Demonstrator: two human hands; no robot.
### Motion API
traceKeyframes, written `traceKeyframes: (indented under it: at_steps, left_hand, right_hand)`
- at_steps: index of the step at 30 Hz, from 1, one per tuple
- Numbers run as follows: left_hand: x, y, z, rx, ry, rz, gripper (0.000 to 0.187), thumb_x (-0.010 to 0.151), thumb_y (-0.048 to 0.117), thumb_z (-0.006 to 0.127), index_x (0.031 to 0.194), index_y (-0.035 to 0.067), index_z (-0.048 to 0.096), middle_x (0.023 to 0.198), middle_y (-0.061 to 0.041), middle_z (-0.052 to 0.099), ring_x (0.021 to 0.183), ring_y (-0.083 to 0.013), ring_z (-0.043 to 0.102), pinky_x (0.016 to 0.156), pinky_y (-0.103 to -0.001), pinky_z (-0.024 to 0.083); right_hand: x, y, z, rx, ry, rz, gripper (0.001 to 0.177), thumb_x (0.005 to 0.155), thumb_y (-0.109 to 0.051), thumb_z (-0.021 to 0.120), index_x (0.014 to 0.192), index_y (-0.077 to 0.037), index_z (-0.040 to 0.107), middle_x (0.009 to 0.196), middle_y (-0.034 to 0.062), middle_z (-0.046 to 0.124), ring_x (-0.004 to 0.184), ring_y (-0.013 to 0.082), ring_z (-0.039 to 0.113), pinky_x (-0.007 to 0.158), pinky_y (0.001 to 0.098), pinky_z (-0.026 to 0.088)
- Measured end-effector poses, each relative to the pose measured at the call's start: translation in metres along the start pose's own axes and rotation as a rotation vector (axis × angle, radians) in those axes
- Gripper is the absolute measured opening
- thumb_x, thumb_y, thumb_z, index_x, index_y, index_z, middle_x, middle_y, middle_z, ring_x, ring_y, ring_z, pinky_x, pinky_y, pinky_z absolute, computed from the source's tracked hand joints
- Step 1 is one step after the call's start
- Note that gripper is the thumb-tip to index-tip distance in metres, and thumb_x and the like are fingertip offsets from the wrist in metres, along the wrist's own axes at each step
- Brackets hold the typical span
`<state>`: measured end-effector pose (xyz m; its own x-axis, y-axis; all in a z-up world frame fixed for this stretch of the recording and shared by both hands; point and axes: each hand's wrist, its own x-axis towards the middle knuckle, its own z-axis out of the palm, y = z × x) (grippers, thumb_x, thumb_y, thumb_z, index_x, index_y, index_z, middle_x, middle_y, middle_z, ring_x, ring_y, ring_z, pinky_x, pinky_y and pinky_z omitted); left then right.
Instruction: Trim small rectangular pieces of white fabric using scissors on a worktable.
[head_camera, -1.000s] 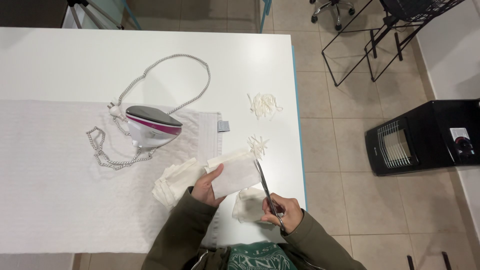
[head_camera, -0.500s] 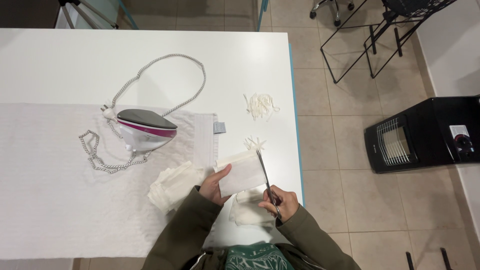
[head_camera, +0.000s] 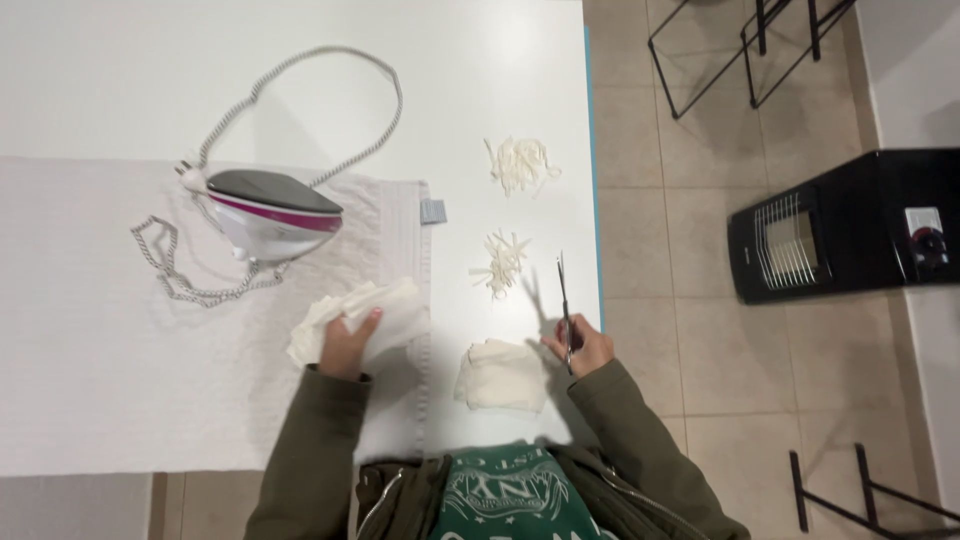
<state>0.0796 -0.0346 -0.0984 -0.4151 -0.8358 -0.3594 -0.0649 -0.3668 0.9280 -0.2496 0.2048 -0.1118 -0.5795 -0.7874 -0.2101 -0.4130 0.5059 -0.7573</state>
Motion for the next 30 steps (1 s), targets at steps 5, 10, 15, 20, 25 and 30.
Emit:
traceKeyframes:
  at_steps: [5,10,15,20,25,30]
  left_hand:
    - [-0.024,0.028,-0.019,0.149,0.031,0.155,0.039,0.096,0.013,0.067,0.131,-0.004,0.065,0.121,-0.010,0.071,0.109,-0.0161,0.064,0.097,-0.030,0.050]
    - [-0.041,0.049,-0.015,0.118,0.215,0.445,0.044,0.101,0.006,0.063,0.142,-0.002,0.052,0.139,-0.012,0.060,0.128,-0.0202,0.058,0.113,-0.033,0.044]
    - [-0.053,0.055,0.009,0.355,0.316,0.662,0.036,0.100,0.003,0.063,0.136,0.002,0.060,0.138,-0.013,0.063,0.129,-0.0218,0.062,0.111,-0.038,0.052]
    - [-0.049,0.017,0.066,0.560,-0.310,0.770,0.053,0.088,0.021,0.080,0.134,0.003,0.060,0.142,-0.020,0.061,0.134,-0.0318,0.058,0.111,-0.042,0.049]
    - [-0.045,-0.015,0.085,0.333,-0.738,0.455,0.085,0.080,0.028,0.086,0.148,-0.002,0.045,0.137,-0.015,0.064,0.130,-0.0272,0.059,0.107,-0.039,0.046]
    - [-0.042,-0.048,0.096,-0.206,-0.866,-0.021,0.071,0.084,0.032,0.080,0.141,-0.004,0.059,0.127,-0.013,0.071,0.114,-0.0203,0.067,0.098,-0.035,0.055]
  right_hand:
    - [-0.008,0.019,0.017,0.096,-0.120,-0.136,0.037,0.082,-0.021,0.084,0.109,-0.008,0.063,0.099,0.0067,0.075,0.086,0.0160,0.072,0.080,0.0328,0.059]
    - [-0.013,-0.016,0.026,-0.067,-0.199,-0.013,0.047,0.077,-0.021,0.089,0.112,-0.008,0.060,0.100,0.0095,0.075,0.087,0.0223,0.071,0.081,0.0356,0.058]
    - [-0.015,-0.007,0.033,0.065,-0.128,-0.134,0.034,0.084,-0.015,0.084,0.108,-0.006,0.061,0.096,0.0069,0.076,0.088,0.0184,0.072,0.082,0.0344,0.059]
    - [-0.030,-0.049,0.004,0.362,-0.317,-0.168,0.032,0.086,-0.008,0.083,0.100,-0.006,0.054,0.092,0.0068,0.070,0.080,0.0119,0.062,0.075,0.0309,0.054]
    - [-0.037,-0.097,-0.022,0.726,-0.362,-0.096,0.031,0.086,-0.001,0.079,0.096,-0.007,0.050,0.094,0.0069,0.068,0.082,0.0077,0.063,0.073,0.0259,0.053]
    - [-0.029,-0.118,-0.028,0.779,-0.197,-0.075,0.032,0.085,0.001,0.079,0.097,-0.007,0.051,0.091,0.0089,0.069,0.084,0.0104,0.066,0.074,0.0247,0.055]
